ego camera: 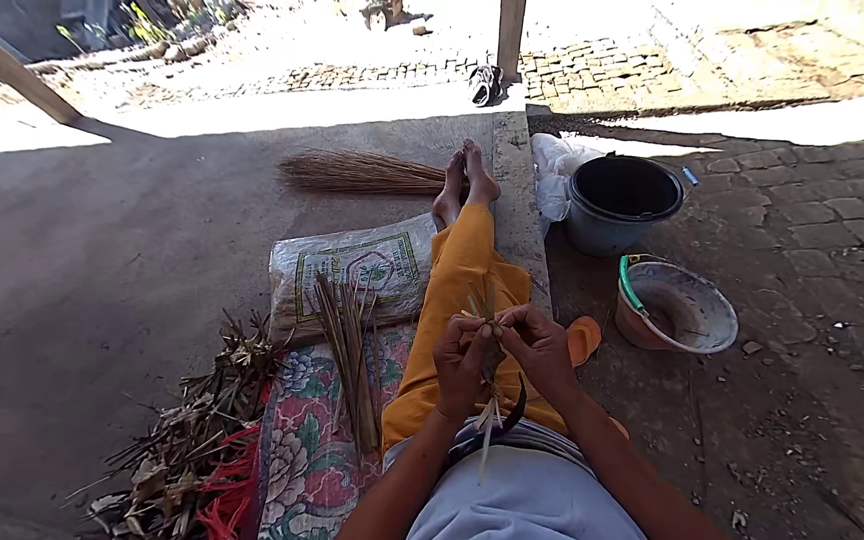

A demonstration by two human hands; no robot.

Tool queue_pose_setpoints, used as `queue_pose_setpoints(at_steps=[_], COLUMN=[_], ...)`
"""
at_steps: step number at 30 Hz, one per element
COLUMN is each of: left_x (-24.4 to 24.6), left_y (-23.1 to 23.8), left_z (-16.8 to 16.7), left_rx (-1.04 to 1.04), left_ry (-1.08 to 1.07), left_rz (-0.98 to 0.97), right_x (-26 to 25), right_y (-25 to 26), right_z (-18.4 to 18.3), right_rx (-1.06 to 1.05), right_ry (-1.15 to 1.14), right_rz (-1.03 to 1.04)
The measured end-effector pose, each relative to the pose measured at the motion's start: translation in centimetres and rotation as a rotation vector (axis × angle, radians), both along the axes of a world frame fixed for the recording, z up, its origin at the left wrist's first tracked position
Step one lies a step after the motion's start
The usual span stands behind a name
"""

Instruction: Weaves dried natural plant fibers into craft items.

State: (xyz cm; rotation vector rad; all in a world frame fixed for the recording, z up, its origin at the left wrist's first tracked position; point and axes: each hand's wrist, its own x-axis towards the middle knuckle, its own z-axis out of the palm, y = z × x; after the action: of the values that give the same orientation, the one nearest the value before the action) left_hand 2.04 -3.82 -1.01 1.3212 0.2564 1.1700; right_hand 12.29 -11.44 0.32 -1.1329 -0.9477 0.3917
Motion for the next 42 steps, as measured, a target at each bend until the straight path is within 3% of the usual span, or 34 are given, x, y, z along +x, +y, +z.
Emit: queue_pose_setpoints(at_steps=[5,10,16,23,31,37,42], left_x=[-0.2,-0.7,-0.8,-0.6,-0.6,-1.4,-2.0], left_y=[0.2,0.2,-0.2,-0.2,0.8,1.9,2.6], left_z=[0.6,0.2,1.4,1.4,0.9,1.0,1.7], left_rx=[-0.214,-0.222,-0.264,-0.135,0.195,0.485,0.493], left_ry=[-0.061,-0.016,0.088,0.106,0.273,0.615,0.917], left_rz=[-0.251,-0.298,-0.304,-0.212,-0.161,-0.11,-0.104], right_x=[1.5,0.9,1.7,2.0,2.9,2.8,2.2], right_y=[-0.5,-0.3,-0.3,-1.5,-2.1,-1.8,-0.7], right_z=[-0.1,1.0,2.0,2.9,2.6,1.9,0.3], right_rx=[0.066,-0.02,-0.179,-0.246,-0.172,-0.362,-0.398], right_ry=[-0.005,0.085,-0.045,-0.11,-0.42,-0.741,-0.877], right_rz=[0.074,0.035,0.006,0.057,0.048,-0.089,-0.112])
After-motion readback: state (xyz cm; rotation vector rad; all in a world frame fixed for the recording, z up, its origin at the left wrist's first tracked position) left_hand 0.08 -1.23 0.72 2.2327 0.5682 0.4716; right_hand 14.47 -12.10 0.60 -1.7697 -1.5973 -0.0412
